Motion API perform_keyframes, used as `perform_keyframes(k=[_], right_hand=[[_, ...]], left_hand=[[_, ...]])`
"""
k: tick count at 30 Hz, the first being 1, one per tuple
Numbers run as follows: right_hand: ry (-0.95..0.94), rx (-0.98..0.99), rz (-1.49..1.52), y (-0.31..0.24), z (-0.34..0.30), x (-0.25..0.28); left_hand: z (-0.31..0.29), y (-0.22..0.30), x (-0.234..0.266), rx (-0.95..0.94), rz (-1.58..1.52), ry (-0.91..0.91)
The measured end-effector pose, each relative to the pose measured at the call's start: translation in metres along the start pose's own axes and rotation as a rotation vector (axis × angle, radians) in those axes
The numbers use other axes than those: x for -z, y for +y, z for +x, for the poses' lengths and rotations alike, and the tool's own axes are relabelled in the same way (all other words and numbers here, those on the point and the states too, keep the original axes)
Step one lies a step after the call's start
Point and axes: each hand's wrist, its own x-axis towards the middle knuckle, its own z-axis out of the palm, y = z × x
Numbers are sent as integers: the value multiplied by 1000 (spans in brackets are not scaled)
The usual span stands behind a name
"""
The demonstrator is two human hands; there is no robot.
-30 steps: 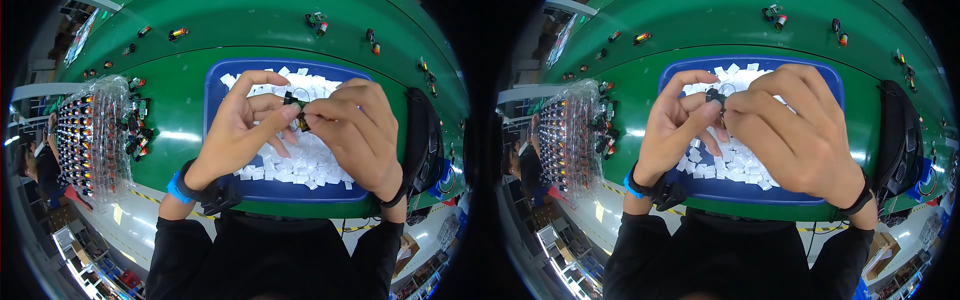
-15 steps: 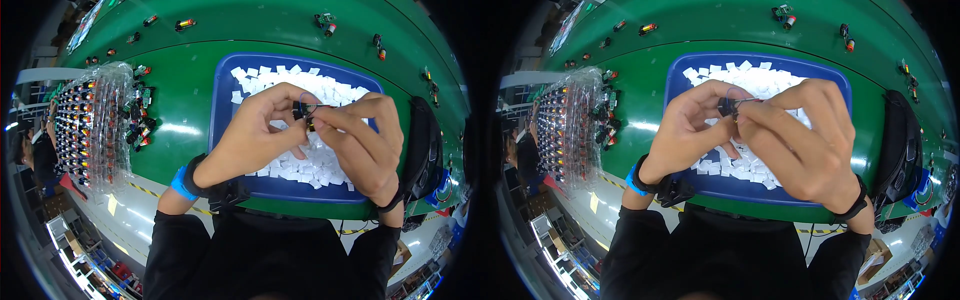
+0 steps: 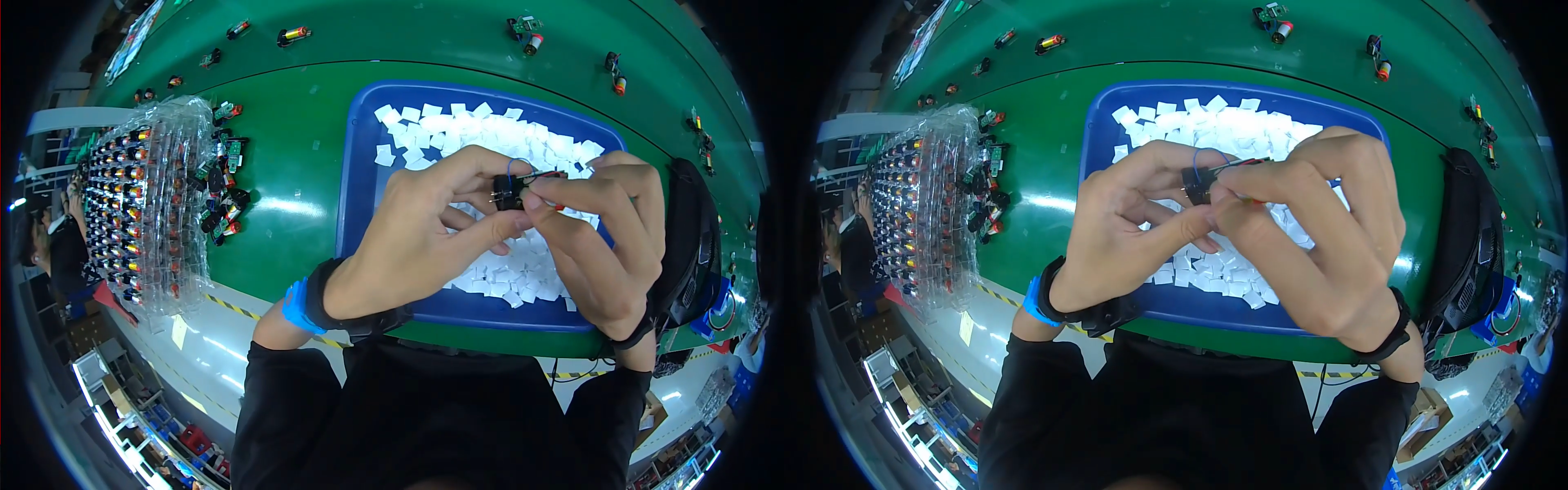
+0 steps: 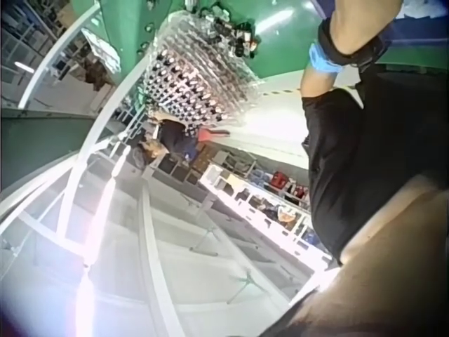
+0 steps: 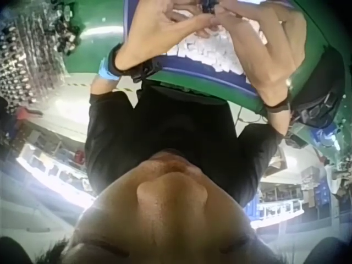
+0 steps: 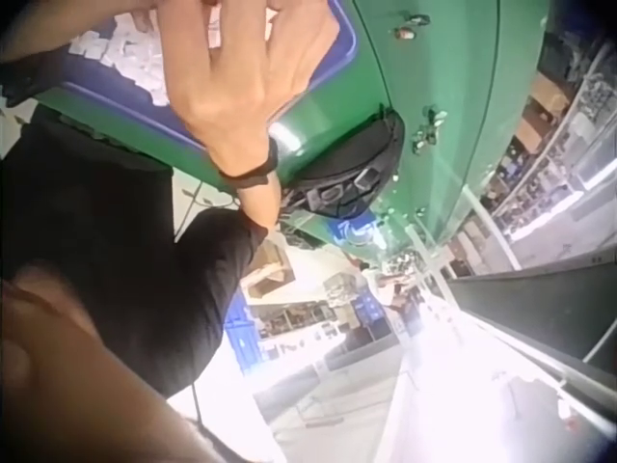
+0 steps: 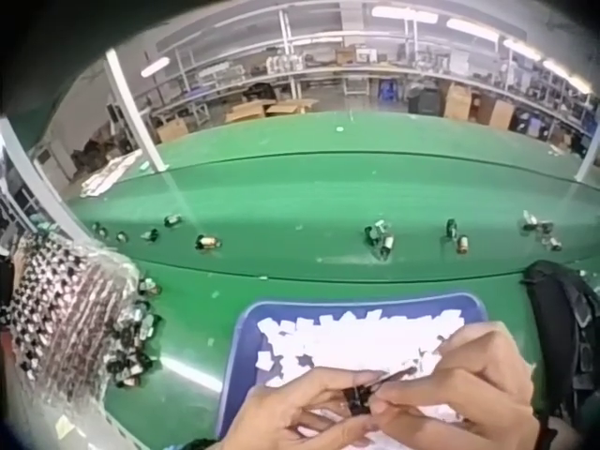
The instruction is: The person assembles electronic components by hand, fitting a battery and a circuit board together before placing the finished units onto a green conveyor belt.
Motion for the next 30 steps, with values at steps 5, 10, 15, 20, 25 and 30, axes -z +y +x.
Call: perform_keyframes(k=[5, 10, 15, 20, 25, 30], right_hand=[[21, -26, 48, 5, 4, 14], [-115, -457, 361, 3, 1, 30], [-62, -515, 643, 1, -8, 6], [79, -507, 742, -3, -11, -3], [90, -551, 823, -3, -11, -7], [88, -369, 671, 6, -11, -4]], left_hand=[[3, -4, 2, -132, -80, 29], [3, -6, 3, -230, -283, 71], [3, -9, 2, -371, -91, 70], [4, -11, 2, -402, -57, 88], [1, -9, 4, -501, 156, 89], [-5, -1, 3, -325, -19, 78]])
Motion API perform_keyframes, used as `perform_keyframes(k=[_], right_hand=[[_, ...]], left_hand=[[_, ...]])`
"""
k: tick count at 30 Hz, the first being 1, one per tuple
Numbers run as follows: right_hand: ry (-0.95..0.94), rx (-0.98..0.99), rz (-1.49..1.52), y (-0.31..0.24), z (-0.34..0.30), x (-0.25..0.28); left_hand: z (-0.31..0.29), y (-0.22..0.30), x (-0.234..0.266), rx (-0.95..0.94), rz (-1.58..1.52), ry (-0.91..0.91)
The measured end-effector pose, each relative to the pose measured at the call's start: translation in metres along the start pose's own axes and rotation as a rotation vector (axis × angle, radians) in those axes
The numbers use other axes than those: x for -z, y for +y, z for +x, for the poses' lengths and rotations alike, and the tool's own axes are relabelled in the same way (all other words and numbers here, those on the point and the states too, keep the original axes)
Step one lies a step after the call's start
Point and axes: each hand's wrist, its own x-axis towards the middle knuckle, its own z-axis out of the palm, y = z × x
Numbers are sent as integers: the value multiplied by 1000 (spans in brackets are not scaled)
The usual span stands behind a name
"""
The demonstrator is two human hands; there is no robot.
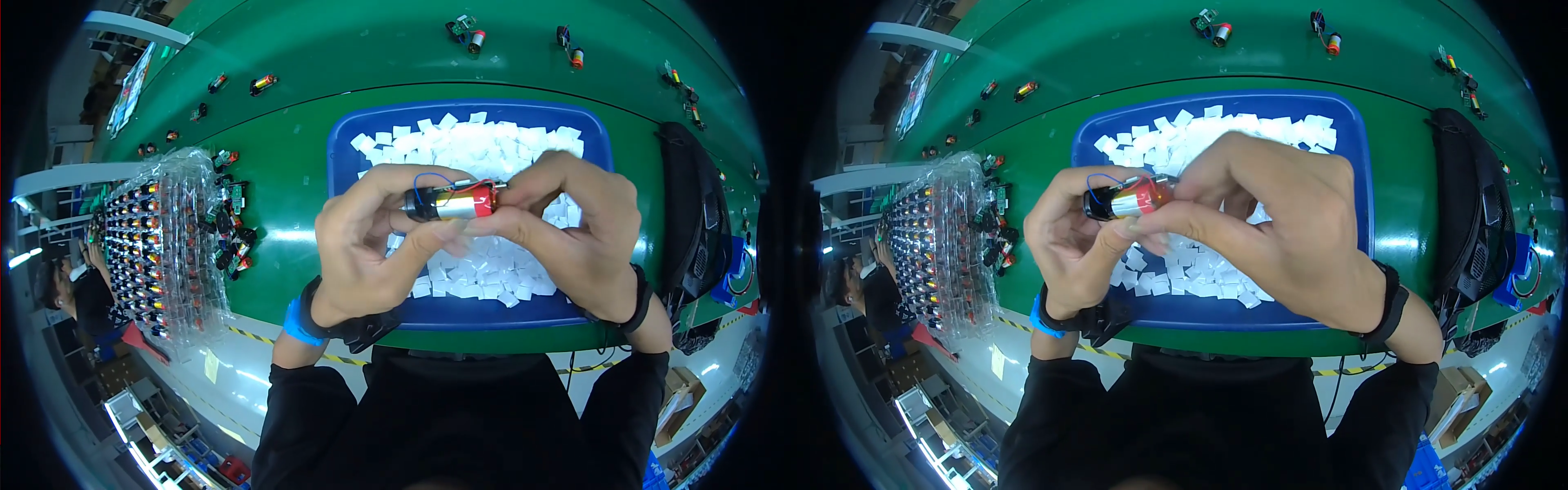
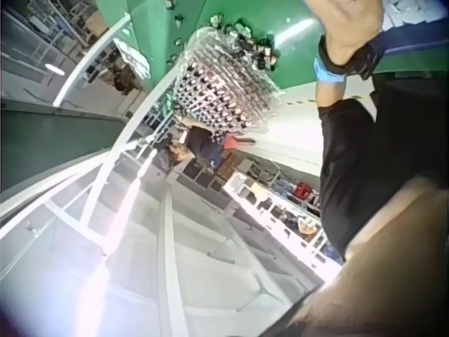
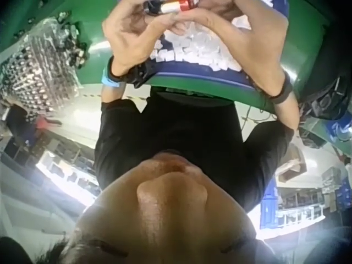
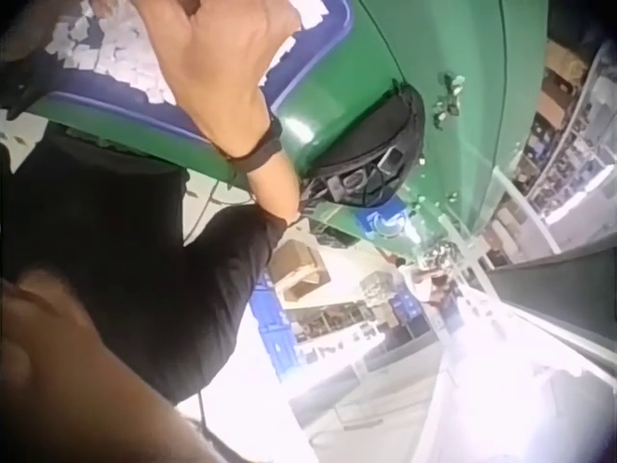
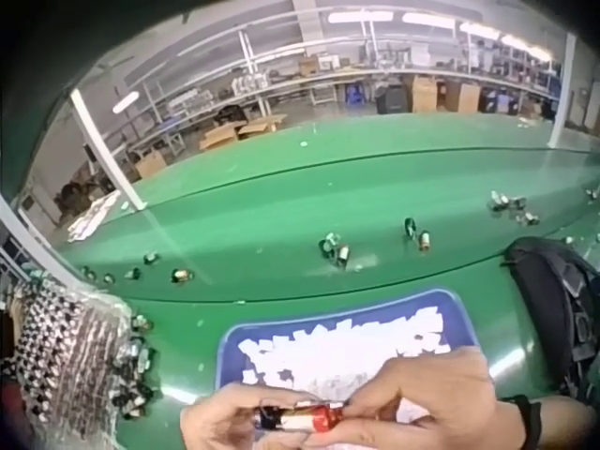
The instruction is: The person assembles electronic components by hand, fitting a battery and a circuit board together before placing the finished units onto a green conveyor belt.
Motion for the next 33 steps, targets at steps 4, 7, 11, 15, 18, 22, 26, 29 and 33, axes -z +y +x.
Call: perform_keyframes(k=[4, 7, 11, 15, 18, 22, 26, 29, 33], right_hand=[[142, -91, -136, -5, 6, -2], [12, 395, -383, 11, 10, 5], [-86, 268, -324, 5, 3, 12], [-125, 103, -405, 2, 5, 18], [-131, -13, -726, 8, 0, 20], [-242, -86, -882, 4, -4, 25], [-293, -83, -875, -2, -6, 27], [-298, -84, -861, -4, -6, 28], [-273, -91, -837, -2, -4, 30]], left_hand=[[7, 4, 5, 261, -310, -24], [9, 7, 7, 356, -385, -62], [15, 10, 8, 404, -244, -131], [42, 5, 15, 449, 14, -215], [105, -21, 45, 421, 395, -237], [172, -80, 100, 155, 1516, -289], [210, -121, 98, -529, 1322, -145], [225, -125, 85, -420, 1284, -363], [212, -104, 81, -91, 1110, -446]])
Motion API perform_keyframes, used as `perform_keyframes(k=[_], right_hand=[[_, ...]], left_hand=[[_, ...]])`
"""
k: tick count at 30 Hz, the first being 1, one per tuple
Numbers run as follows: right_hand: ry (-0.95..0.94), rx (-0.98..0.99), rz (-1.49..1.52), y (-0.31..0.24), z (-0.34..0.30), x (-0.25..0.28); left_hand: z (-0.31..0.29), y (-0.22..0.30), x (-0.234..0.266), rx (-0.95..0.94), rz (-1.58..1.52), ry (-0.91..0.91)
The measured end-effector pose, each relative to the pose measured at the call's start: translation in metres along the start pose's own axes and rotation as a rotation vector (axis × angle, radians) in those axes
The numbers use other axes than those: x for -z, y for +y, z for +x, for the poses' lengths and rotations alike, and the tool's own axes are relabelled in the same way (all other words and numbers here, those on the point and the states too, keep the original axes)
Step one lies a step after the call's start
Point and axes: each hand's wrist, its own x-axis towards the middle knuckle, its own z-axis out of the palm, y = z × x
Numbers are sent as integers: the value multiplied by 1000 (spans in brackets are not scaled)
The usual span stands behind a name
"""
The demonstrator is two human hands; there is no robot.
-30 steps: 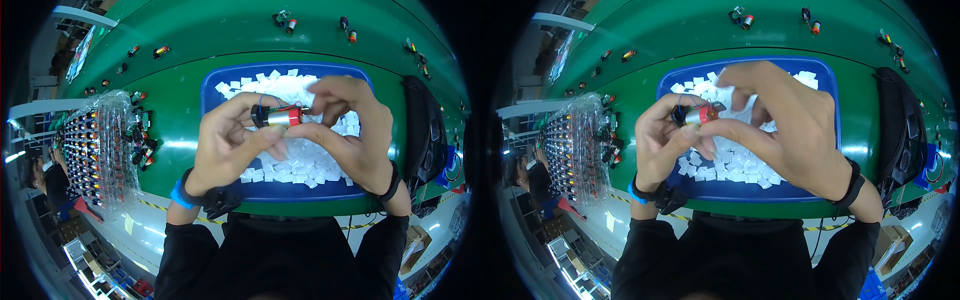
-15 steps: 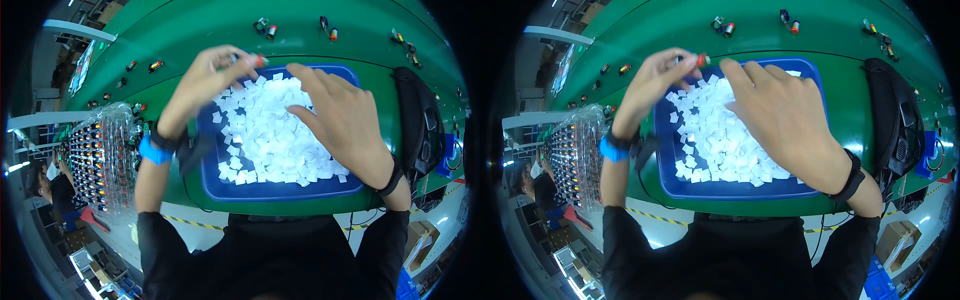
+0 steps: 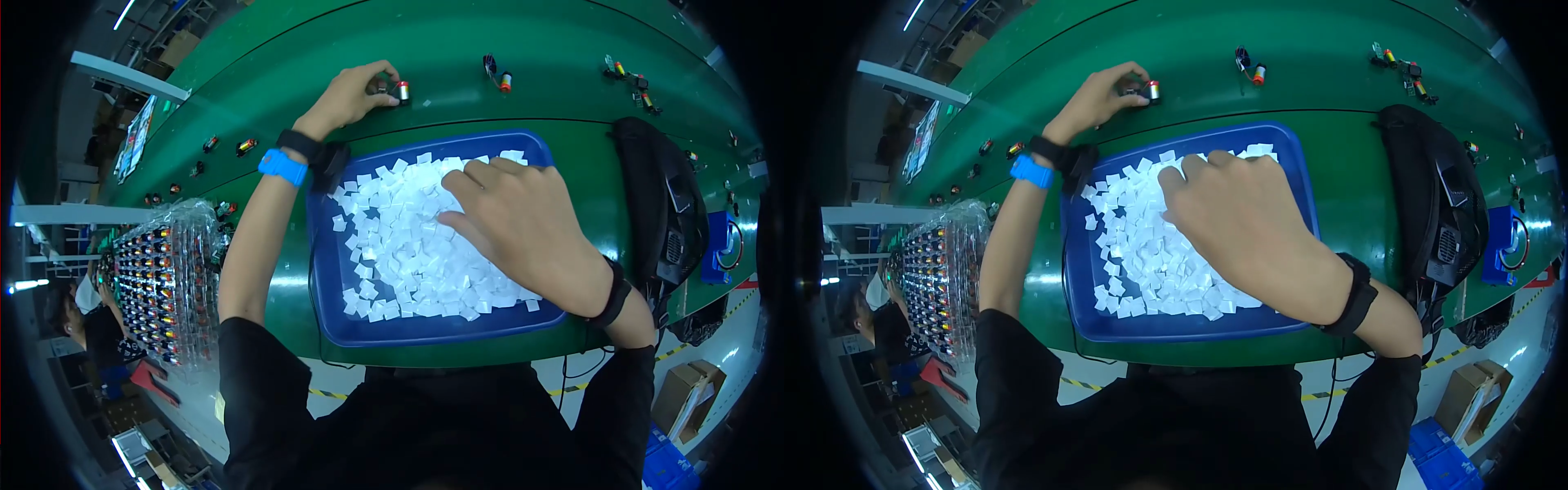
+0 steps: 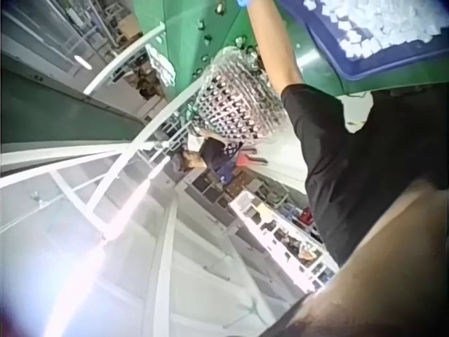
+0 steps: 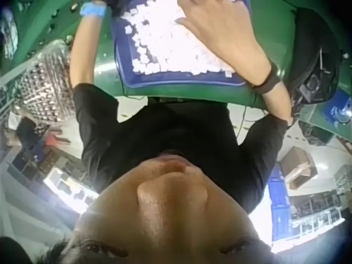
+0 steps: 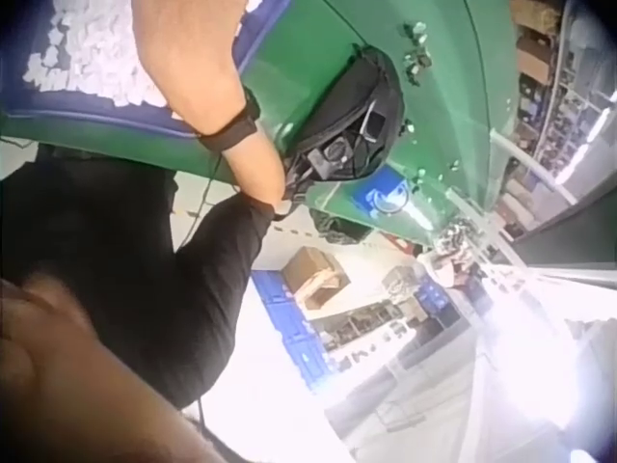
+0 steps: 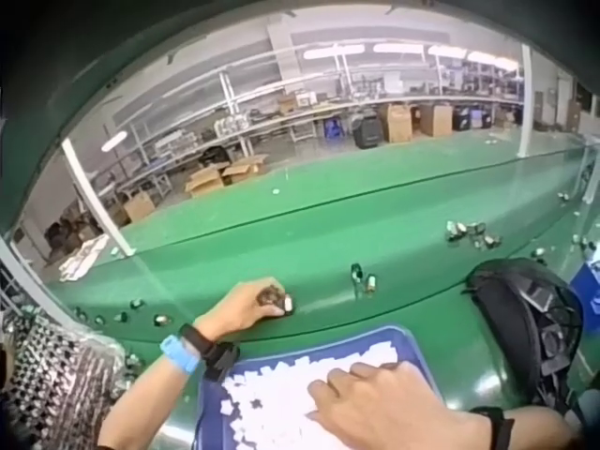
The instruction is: The person assembles electronic components by hand, fitting a battery and a circuit board together before placing the finished units onto a green conveyor belt.
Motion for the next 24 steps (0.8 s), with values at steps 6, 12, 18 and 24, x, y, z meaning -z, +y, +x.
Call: perform_keyframes(k=[6, 12, 18, 24], right_hand=[[302, 15, 101, -7, 10, -3], [402, 90, 224, -15, 11, -15], [323, 112, 321, -23, 9, -19], [290, 189, 290, -16, 11, -18]], left_hand=[[-73, 90, 19, 35, -260, 357], [-129, 161, 21, -214, 20, 454], [-149, 170, 18, -147, -28, 538], [-163, 174, 13, 129, -313, 451]])
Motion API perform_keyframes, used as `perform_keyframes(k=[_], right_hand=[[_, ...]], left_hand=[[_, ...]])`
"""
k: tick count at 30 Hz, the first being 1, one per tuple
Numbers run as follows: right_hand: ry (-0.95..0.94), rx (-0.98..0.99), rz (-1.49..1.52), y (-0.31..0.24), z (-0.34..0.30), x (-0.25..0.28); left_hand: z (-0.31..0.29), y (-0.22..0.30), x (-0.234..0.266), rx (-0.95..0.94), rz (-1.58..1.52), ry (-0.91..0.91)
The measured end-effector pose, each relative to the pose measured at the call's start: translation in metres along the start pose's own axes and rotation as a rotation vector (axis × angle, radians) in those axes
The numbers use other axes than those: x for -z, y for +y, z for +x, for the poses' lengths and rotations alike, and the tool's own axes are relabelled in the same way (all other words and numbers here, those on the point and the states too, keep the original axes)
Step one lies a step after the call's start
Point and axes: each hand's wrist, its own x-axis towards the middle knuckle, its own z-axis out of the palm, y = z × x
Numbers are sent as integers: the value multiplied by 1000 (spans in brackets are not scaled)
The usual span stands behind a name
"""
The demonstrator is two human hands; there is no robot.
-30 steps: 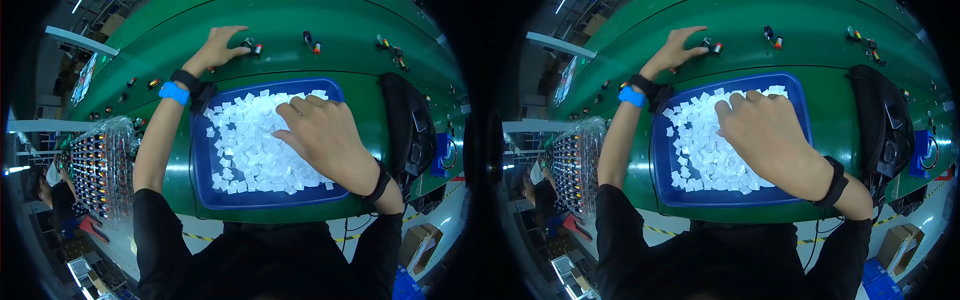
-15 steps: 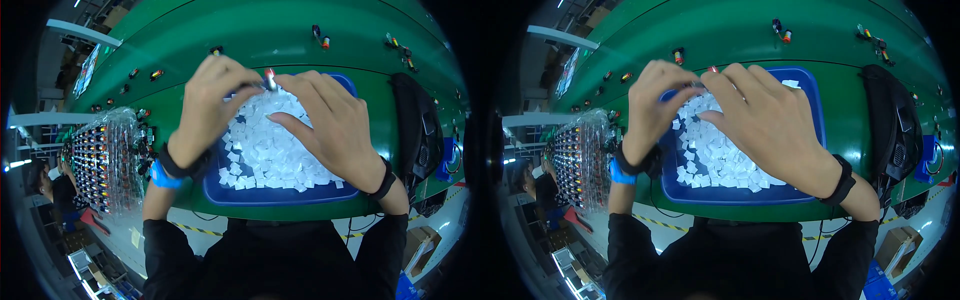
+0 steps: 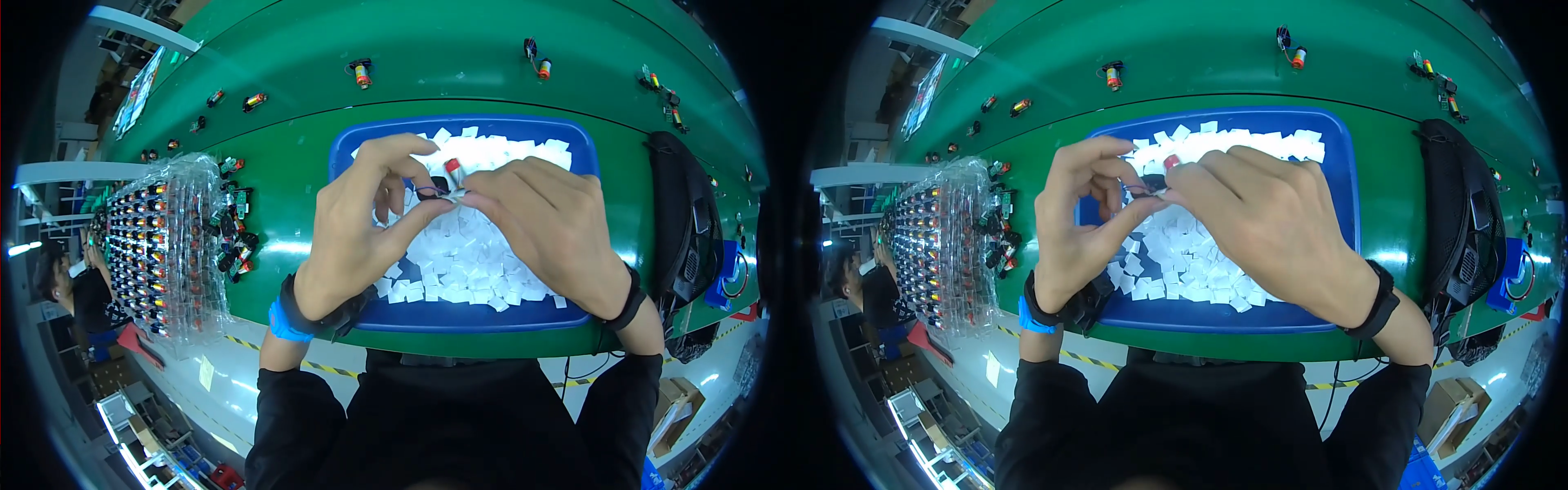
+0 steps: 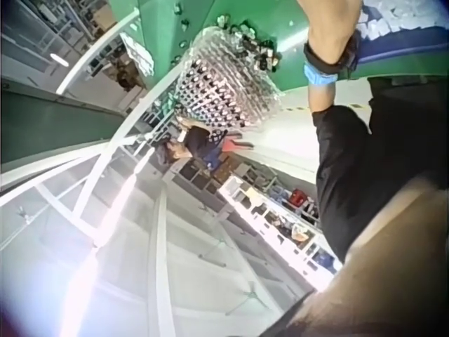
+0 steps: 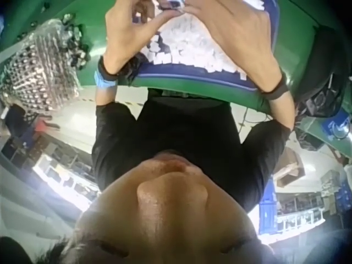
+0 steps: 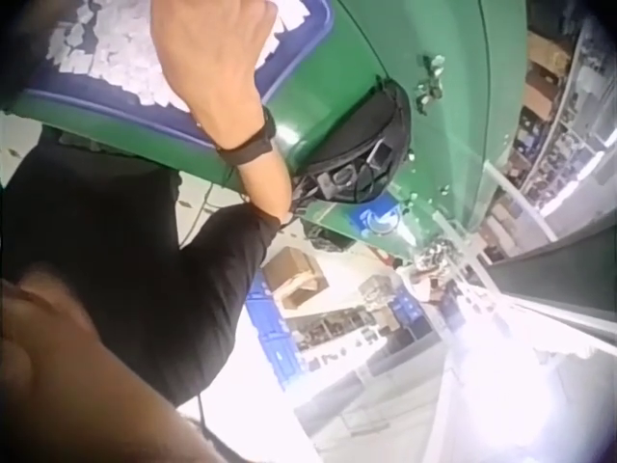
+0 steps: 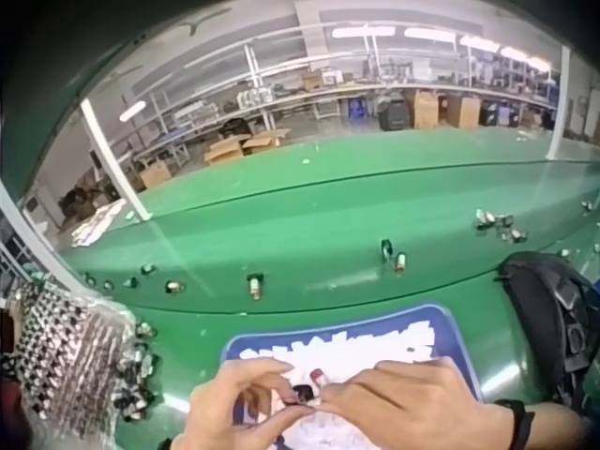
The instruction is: The person assembles electronic components by hand, fitting a battery and a circuit board together before placing the finished units onto a green conveyor belt.
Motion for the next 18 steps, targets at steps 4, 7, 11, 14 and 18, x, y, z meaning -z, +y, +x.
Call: perform_keyframes(k=[4, 7, 11, 14, 18], right_hand=[[-26, 4, -20, -1, 1, 4], [-1, 23, -37, 2, 5, 7], [37, 143, -66, 4, 7, 9], [45, 245, 0, 4, 11, 8], [39, 259, -54, 1, 7, 1]], left_hand=[[-3, -18, -2, -178, -91, -16], [-3, -24, 0, -343, -120, -12], [1, -23, 17, -35, -429, -37], [1, -24, 28, 637, -910, -92], [-6, -22, 22, 718, -1207, -425]])
